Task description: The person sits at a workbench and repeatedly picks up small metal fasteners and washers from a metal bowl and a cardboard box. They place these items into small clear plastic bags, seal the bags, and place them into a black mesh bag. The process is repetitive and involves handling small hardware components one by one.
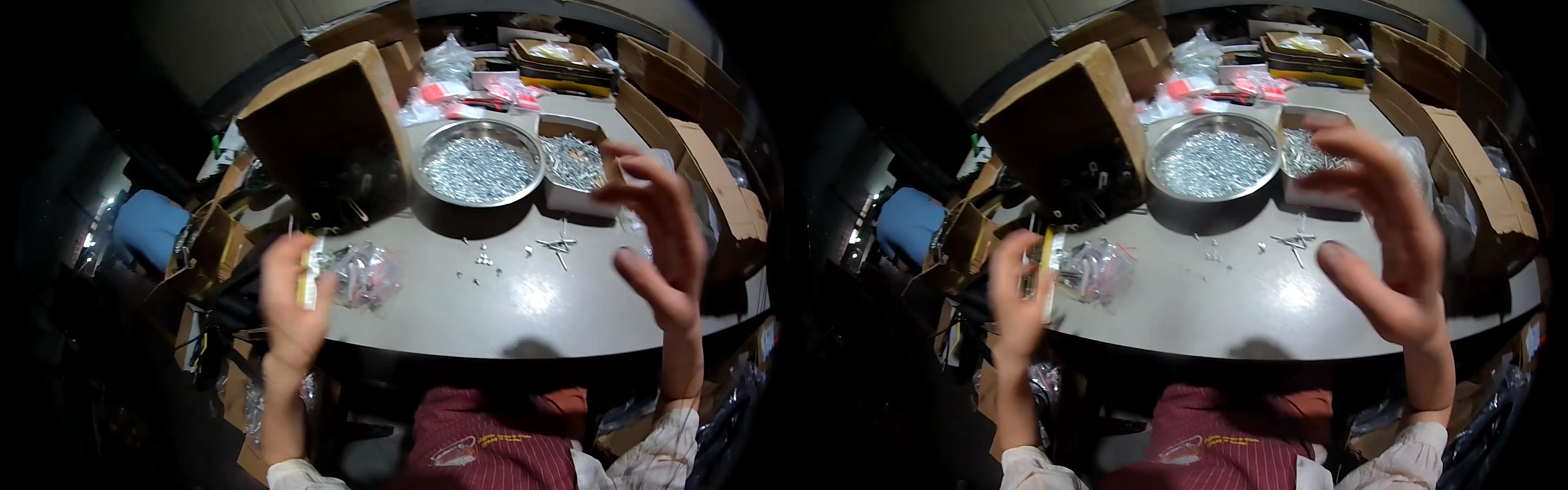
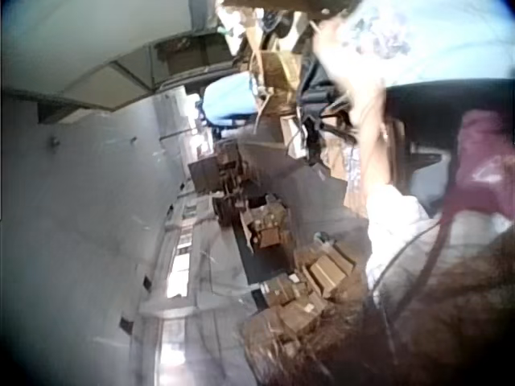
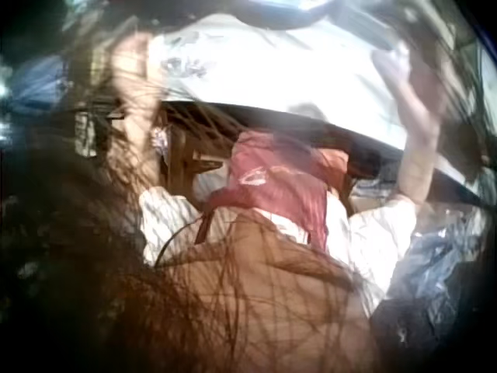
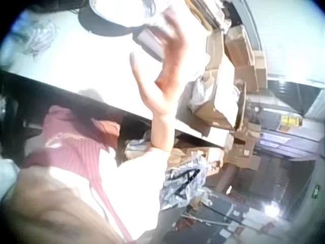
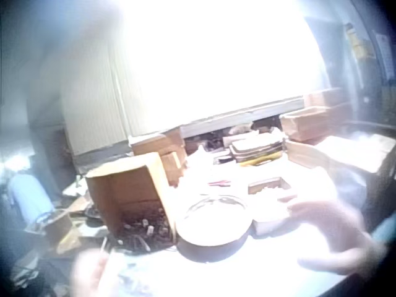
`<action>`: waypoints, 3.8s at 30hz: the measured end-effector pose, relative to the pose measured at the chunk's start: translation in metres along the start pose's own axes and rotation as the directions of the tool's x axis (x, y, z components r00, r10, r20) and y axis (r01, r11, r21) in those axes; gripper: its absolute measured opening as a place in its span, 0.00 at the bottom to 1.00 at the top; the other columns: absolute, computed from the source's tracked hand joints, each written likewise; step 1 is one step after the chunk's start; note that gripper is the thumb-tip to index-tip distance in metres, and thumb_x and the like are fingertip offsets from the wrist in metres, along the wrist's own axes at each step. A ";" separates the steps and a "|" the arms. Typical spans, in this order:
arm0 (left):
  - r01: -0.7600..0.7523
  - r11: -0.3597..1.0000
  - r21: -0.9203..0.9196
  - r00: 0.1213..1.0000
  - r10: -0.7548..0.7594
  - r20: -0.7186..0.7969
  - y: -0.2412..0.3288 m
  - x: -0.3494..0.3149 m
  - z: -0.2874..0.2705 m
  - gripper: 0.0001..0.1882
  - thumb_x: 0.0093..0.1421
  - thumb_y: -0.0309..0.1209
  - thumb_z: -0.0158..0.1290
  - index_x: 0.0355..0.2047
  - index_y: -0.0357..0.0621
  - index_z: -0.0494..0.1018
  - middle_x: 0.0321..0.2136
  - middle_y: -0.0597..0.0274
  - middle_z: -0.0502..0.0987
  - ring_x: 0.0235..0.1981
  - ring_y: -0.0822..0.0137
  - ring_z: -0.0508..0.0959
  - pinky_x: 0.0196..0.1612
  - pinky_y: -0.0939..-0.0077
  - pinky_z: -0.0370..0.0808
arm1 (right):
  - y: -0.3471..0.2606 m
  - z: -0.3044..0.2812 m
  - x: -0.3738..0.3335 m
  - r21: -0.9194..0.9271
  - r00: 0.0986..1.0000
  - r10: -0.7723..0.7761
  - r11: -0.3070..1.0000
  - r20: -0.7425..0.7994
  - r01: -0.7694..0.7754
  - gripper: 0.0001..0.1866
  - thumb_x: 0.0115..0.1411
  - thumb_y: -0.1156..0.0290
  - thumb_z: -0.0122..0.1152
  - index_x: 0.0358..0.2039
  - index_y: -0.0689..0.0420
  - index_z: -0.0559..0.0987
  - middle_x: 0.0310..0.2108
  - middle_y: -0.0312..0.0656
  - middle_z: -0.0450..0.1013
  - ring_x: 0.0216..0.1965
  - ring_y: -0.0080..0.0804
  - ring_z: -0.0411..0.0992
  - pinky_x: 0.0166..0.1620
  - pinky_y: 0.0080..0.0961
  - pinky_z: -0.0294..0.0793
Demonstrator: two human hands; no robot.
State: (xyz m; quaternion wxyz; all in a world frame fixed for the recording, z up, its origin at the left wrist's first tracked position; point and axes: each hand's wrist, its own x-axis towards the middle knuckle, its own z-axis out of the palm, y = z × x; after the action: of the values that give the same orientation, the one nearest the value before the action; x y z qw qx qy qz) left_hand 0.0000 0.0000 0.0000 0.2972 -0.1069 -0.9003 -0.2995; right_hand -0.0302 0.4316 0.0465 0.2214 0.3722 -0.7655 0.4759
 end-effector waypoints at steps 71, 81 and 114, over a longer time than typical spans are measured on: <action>0.610 0.207 -0.765 0.789 -0.252 0.561 0.051 -0.020 0.157 0.12 0.62 0.22 0.65 0.43 0.38 0.75 0.34 0.70 0.74 0.32 0.80 0.76 0.35 0.84 0.75 | 0.064 0.113 0.023 0.013 0.905 -0.125 0.991 0.406 0.130 0.12 0.59 0.82 0.66 0.44 0.60 0.79 0.40 0.43 0.77 0.37 0.46 0.79 0.36 0.35 0.78; 0.541 0.416 -0.731 0.838 -0.193 0.510 0.062 -0.023 0.163 0.16 0.58 0.18 0.65 0.46 0.38 0.77 0.41 0.67 0.73 0.40 0.77 0.78 0.43 0.83 0.78 | 0.073 0.034 0.042 -0.438 0.909 0.247 0.895 0.336 -0.081 0.11 0.61 0.79 0.66 0.44 0.61 0.80 0.41 0.45 0.77 0.39 0.44 0.79 0.42 0.36 0.80; 0.571 0.414 -0.709 0.789 -0.037 0.613 0.112 -0.028 0.214 0.19 0.59 0.18 0.65 0.50 0.38 0.75 0.42 0.65 0.73 0.39 0.76 0.79 0.40 0.84 0.77 | 0.073 0.004 -0.072 -0.158 0.980 0.201 0.967 -0.002 -0.199 0.13 0.60 0.82 0.65 0.46 0.62 0.83 0.49 0.46 0.79 0.48 0.41 0.78 0.52 0.33 0.77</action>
State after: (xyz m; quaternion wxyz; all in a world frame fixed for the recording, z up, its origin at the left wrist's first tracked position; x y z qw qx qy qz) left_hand -0.0370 0.2180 -0.1018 -0.1109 -0.1432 -0.6657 -0.7239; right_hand -0.0420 0.4730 -0.0460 0.1957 0.2778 -0.8358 0.4312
